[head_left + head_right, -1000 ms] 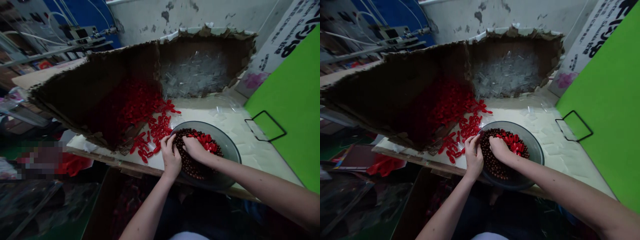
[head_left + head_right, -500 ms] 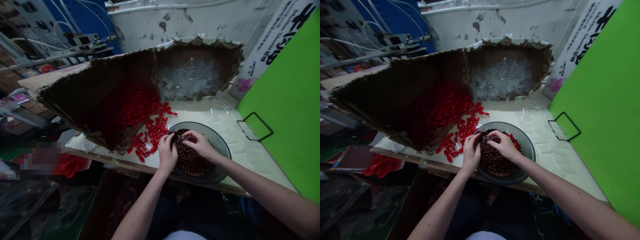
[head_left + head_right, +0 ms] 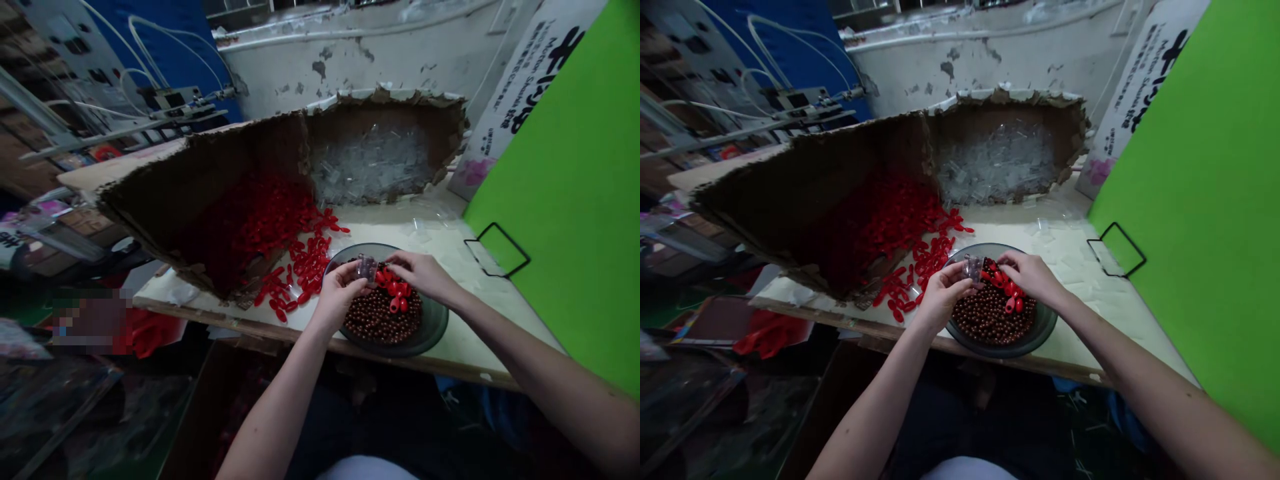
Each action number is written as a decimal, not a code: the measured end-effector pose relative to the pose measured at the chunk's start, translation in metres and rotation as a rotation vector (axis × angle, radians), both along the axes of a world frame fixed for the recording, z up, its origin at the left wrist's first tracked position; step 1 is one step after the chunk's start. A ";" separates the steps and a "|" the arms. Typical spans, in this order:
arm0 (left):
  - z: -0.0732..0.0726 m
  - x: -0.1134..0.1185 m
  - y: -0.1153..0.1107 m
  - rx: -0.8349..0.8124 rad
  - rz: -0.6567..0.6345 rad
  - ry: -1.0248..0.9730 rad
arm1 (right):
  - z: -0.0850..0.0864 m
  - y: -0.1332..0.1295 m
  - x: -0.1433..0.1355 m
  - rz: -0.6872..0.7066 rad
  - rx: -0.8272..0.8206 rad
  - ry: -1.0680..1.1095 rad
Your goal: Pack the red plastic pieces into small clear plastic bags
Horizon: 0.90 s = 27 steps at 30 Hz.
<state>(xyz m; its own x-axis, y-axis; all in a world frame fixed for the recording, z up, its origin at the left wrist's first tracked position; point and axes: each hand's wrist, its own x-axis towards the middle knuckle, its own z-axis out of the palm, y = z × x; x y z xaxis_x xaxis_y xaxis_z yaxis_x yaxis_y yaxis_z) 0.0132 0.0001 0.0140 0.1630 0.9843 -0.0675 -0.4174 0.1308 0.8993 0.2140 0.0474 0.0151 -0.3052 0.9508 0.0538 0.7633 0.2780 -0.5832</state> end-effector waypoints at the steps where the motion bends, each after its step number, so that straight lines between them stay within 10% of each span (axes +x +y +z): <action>1: 0.002 0.000 -0.001 -0.002 0.005 0.008 | -0.009 0.001 0.004 0.039 -0.014 -0.222; 8: 0.006 0.000 -0.005 0.021 0.012 0.025 | -0.055 -0.010 0.005 0.164 -0.116 -0.561; 27: 0.011 0.005 -0.016 0.145 -0.009 0.001 | -0.051 -0.022 -0.008 0.224 -0.084 -0.735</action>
<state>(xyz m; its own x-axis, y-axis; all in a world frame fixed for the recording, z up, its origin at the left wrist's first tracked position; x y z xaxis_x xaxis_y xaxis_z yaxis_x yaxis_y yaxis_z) 0.0185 -0.0164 0.0250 0.1714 0.9823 0.0755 -0.4156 0.0026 0.9095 0.2056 0.0253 -0.0356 -0.4200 0.8543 -0.3061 0.8935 0.4484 0.0255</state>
